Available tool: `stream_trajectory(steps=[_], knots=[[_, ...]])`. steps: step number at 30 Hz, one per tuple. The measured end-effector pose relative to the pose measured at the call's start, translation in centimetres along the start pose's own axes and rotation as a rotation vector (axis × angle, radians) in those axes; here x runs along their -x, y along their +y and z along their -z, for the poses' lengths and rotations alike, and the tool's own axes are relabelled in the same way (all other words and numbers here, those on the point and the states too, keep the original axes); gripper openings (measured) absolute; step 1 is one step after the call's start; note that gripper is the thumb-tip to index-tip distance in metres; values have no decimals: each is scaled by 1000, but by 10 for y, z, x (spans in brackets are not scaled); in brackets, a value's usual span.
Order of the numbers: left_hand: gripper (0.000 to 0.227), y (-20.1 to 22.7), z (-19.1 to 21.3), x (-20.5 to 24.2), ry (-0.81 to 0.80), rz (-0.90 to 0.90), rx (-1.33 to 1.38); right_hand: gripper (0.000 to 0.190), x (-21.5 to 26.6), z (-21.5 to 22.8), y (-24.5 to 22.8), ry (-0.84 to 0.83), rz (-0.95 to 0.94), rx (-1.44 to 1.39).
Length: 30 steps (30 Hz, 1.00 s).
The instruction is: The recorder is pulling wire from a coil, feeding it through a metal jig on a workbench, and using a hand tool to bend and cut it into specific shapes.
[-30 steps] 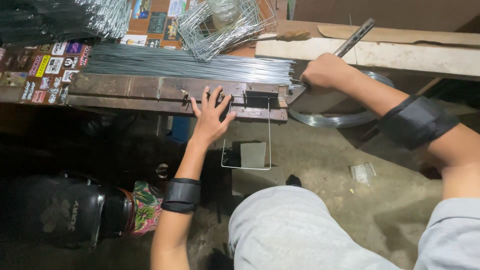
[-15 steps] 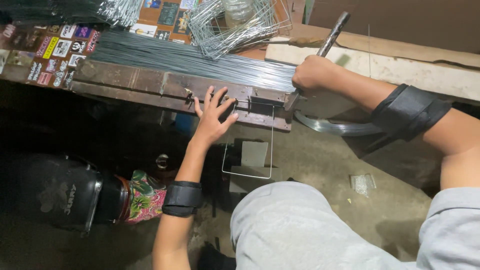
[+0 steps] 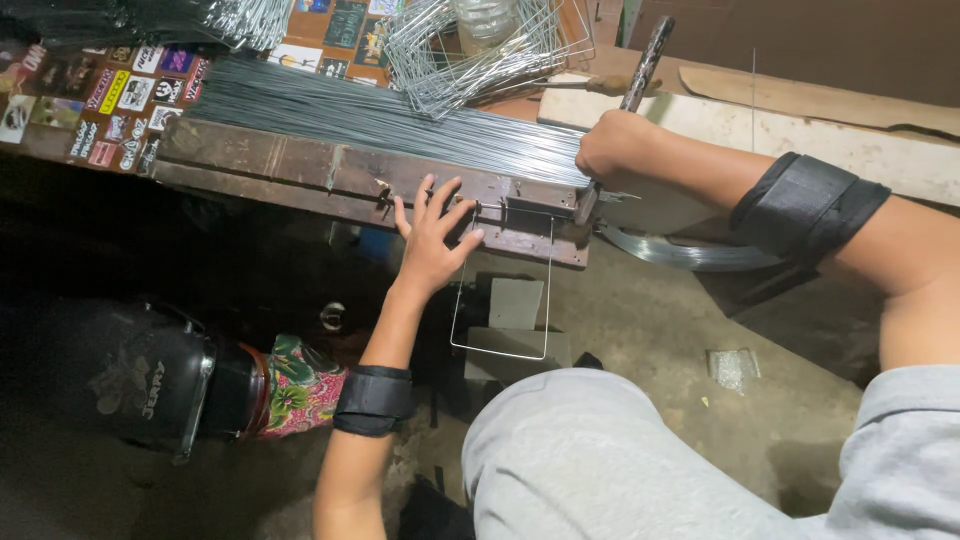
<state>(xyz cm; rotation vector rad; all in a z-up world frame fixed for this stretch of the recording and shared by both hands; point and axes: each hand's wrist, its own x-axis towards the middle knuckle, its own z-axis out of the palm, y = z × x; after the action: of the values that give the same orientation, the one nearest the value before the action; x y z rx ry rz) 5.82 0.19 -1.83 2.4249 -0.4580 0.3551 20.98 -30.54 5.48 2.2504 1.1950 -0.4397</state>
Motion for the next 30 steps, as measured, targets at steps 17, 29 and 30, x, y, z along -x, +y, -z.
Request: stream_trajectory(steps=[17,29,30], knots=[[46,6,9,2,-44,-19,4,13,-14,21,-2,-47,105,60],[47,6,10,0,-48,-30,-1,8,-8,17,-4,26,110,87],[48,6,11,0,-43,-28,-2,7,-8,21,-4,-3,111,95]])
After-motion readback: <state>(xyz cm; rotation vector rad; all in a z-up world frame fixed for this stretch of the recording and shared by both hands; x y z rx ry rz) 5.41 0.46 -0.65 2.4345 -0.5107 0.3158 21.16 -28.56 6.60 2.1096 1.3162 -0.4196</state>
